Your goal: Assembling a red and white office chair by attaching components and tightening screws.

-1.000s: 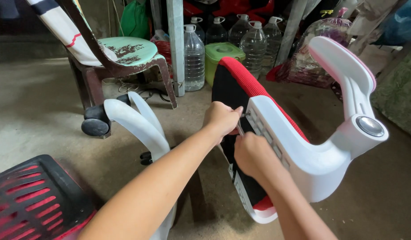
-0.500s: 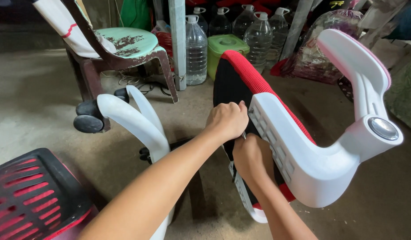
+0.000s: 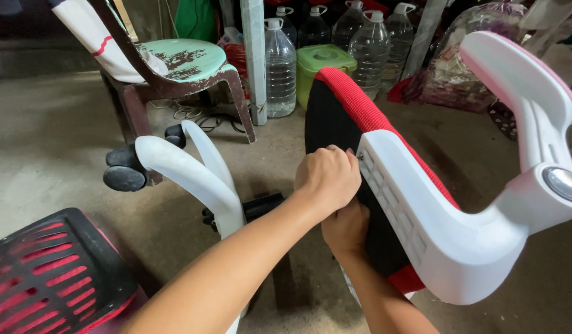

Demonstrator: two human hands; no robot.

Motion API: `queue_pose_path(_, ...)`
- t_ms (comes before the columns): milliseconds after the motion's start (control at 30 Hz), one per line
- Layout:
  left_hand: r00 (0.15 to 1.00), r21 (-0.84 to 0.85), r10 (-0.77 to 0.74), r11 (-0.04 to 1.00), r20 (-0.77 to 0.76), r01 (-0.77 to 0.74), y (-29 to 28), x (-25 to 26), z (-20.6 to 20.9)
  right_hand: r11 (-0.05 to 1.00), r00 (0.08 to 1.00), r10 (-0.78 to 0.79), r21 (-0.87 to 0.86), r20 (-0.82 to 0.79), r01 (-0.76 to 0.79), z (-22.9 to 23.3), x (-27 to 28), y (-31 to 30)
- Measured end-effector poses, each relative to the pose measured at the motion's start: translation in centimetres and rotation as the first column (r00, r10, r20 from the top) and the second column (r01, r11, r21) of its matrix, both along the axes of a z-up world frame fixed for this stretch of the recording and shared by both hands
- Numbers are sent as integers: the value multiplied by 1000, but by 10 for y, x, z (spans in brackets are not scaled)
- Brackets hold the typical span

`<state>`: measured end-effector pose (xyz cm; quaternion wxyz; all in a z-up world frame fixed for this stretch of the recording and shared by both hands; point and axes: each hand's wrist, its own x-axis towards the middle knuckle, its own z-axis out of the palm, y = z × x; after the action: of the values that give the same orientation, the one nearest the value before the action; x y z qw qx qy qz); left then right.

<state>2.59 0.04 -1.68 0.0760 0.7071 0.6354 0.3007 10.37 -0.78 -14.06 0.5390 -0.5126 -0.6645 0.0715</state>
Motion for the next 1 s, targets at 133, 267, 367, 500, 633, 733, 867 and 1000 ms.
queue_pose_path(133, 1000, 115, 4, 993, -19, -1, 5, -2, -9, 995, 999, 47, 84, -10, -46, -20, -5, 16)
queue_pose_path(267, 998, 66, -54, 996, 23, 52, 0, -9, 3, 998, 993, 65, 28, -103, -63, -9, -4, 5)
queue_pose_path(367, 998, 133, -66, 989, -25, 68, 22, -4, -18, 997, 988, 53, -55, -146, -62, 4, -3, -1)
queue_pose_path(500, 995, -30, -59, 998, 83, 62, 19, -8, -3, 973, 999, -38, -229, -22, 32, 56, 8, -37)
queue_pose_path(633, 970, -126, 117, 988, 212, -92, 46, -5, -19, 862, 972, 5, -494, 236, 115, 122, 21, -71)
queue_pose_path(733, 873, -338, 194, 940, 448, -36, 36, -5, -1, 908, 925, 66, -406, 375, 100, 133, 29, -67)
queue_pose_path(867, 852, -459, 232, 889, 470, 11, 7, -5, 31, 935, 860, 107, -345, 498, 84, 124, 29, -50)
queue_pose_path(1000, 977, -199, 111, 977, 179, -74, 29, -4, 5, 894, 871, 107, -430, 479, 126, 101, 24, -36)
